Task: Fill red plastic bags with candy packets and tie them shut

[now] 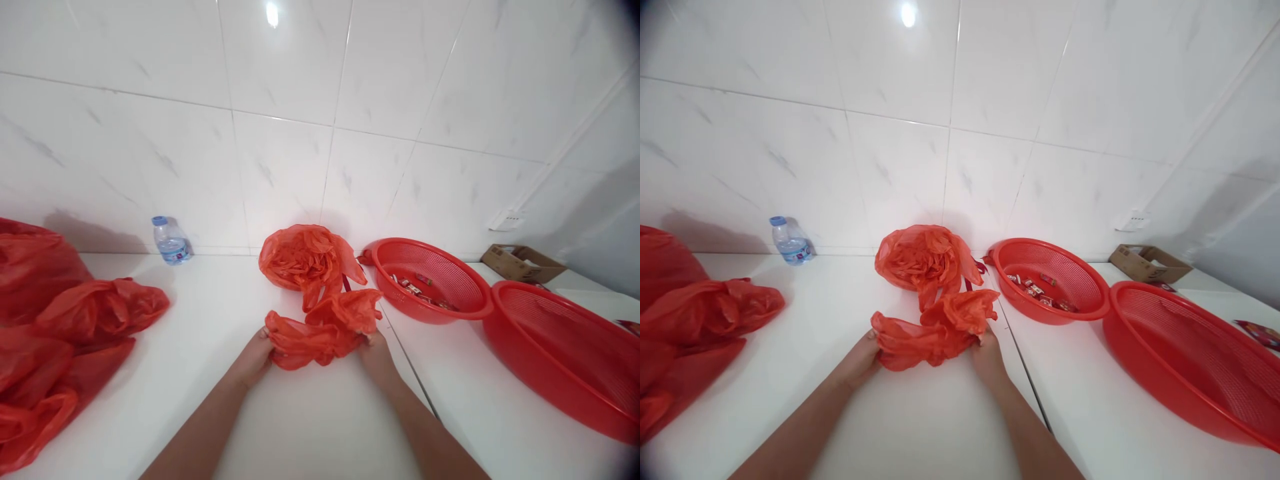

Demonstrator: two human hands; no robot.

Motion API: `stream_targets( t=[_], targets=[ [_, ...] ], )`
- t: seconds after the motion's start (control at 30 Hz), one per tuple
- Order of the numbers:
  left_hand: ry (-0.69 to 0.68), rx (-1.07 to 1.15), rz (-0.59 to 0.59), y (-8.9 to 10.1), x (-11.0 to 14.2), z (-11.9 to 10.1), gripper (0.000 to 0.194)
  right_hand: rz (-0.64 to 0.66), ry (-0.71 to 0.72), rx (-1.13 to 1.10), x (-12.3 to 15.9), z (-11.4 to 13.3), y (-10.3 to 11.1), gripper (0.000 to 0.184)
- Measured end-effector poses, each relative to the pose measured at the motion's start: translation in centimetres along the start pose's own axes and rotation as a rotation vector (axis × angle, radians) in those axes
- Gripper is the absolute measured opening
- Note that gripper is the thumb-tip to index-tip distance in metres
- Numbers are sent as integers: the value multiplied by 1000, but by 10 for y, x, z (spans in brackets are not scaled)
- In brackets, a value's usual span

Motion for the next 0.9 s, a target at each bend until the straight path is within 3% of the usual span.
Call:
stream_targets(
  t=[0.1, 0.23, 0.33, 0.4, 0.53, 0.77, 0.83, 0.9],
  targets=[
    [8, 150, -61, 15, -3, 2, 23, -29, -109, 9, 0, -17, 5, 28],
    [2, 268, -151, 35, -1, 1, 18, -25, -155, -45, 6, -15, 4, 34],
    [7, 278, -196, 45, 2, 1, 12, 25, -51, -27, 8, 2, -3, 36],
    [13, 277, -187, 44, 3, 0, 12, 51, 92, 119, 3, 13, -10, 38],
    [2, 220, -79, 31, 8, -6, 15, 48, 230, 491, -23, 7, -20, 43],
    [193, 26, 211, 4, 27, 13, 9, -125, 58, 681, -86, -28, -8, 40],
    [221, -9, 250, -1, 31, 15, 11, -188, 14, 678, -100, -33, -5, 36],
    [160, -51, 225, -2, 31, 8, 15, -231, -5, 638, -112, -34, -3, 34]
  ],
)
Point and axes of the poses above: each hand's wrist, its own x-axis away from the middle knuckle, its own y-axis out of the back of the hand, z = x × y, the point moved 9 cm from there along -x, towards the middle knuckle, and after that the axes turned 6 degrees about -z, right-handed, at the moved point
